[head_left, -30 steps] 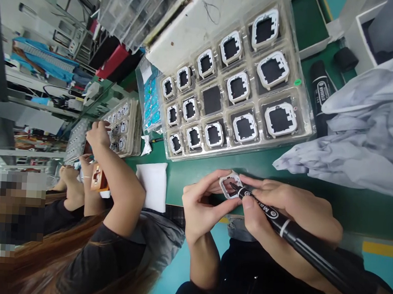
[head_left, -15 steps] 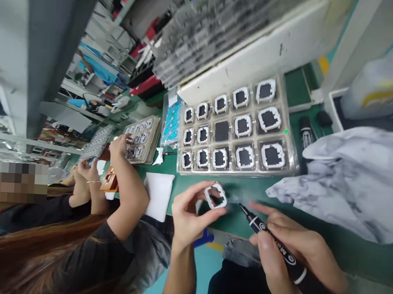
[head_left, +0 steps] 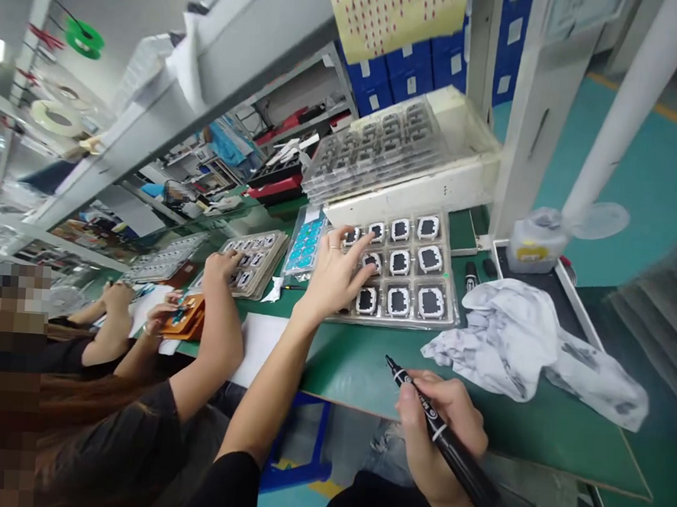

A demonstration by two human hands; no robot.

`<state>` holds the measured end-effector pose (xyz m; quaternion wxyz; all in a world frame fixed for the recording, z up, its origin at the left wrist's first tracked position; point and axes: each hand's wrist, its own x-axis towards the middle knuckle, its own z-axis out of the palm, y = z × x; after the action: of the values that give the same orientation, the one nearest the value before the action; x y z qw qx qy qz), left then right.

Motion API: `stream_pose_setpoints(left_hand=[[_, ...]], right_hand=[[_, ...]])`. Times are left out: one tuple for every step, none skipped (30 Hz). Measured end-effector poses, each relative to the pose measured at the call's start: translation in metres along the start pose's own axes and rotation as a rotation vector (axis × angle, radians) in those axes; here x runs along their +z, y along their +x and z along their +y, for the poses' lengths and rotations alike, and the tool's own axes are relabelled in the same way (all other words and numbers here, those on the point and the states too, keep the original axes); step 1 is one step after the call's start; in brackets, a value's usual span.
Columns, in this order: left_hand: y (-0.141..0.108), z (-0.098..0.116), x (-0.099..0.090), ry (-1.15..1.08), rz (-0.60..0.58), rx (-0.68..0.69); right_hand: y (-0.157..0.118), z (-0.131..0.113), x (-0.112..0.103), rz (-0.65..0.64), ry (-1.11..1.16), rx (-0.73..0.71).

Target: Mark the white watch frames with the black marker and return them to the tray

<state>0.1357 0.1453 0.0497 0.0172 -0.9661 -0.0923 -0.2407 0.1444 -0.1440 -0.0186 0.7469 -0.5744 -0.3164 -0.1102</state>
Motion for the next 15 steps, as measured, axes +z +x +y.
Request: stream_pose_setpoints(left_hand=[[0.006, 0.004, -0.001, -0.005, -0.001, 0.030], [0.014, 0.009, -0.002, -0.003, -0.027, 0.066], [0.024, 0.015, -0.003, 0.007, -0.075, 0.105], [0.035, 0.020, -0.005, 0.014, -0.166, 0.147], [0.047, 0.025, -0.007, 0.037, -0.264, 0.175], [0.058, 0.028, -0.009, 0.060, -0.349, 0.198], [0.068, 0.031, -0.012, 0.071, -0.399, 0.213], [0.077, 0.033, -0.014, 0.081, -0.431, 0.222], [0.084, 0.035, -0.017, 0.086, -0.451, 0.231], [0.089, 0.036, -0.020, 0.091, -0.467, 0.242], [0.093, 0.037, -0.022, 0.101, -0.487, 0.255], [0.095, 0.038, -0.024, 0.111, -0.509, 0.273], [0.097, 0.039, -0.025, 0.120, -0.526, 0.295], [0.098, 0.040, -0.025, 0.124, -0.532, 0.321], [0.098, 0.040, -0.025, 0.119, -0.525, 0.347]], right_hand=[[-0.001, 0.001, -0.001, -0.001, -0.017, 0.005], [-0.002, 0.003, -0.002, -0.003, -0.040, 0.013], [-0.003, 0.004, -0.003, 0.000, -0.055, 0.003], [-0.004, 0.006, -0.003, 0.006, -0.057, -0.019], [-0.005, 0.008, -0.003, 0.016, -0.052, -0.035], [-0.005, 0.009, -0.002, 0.028, -0.040, -0.037], [-0.006, 0.010, -0.001, 0.042, -0.028, -0.020], [-0.006, 0.010, 0.001, 0.061, -0.027, 0.013], [-0.007, 0.010, 0.003, 0.081, -0.030, 0.043], [-0.008, 0.010, 0.005, 0.096, -0.034, 0.070], [-0.008, 0.010, 0.007, 0.109, -0.033, 0.088], [-0.009, 0.009, 0.008, 0.120, -0.029, 0.098], [-0.010, 0.008, 0.010, 0.131, -0.022, 0.113], [-0.011, 0.007, 0.011, 0.141, -0.012, 0.138], [-0.011, 0.005, 0.012, 0.150, -0.001, 0.171]])
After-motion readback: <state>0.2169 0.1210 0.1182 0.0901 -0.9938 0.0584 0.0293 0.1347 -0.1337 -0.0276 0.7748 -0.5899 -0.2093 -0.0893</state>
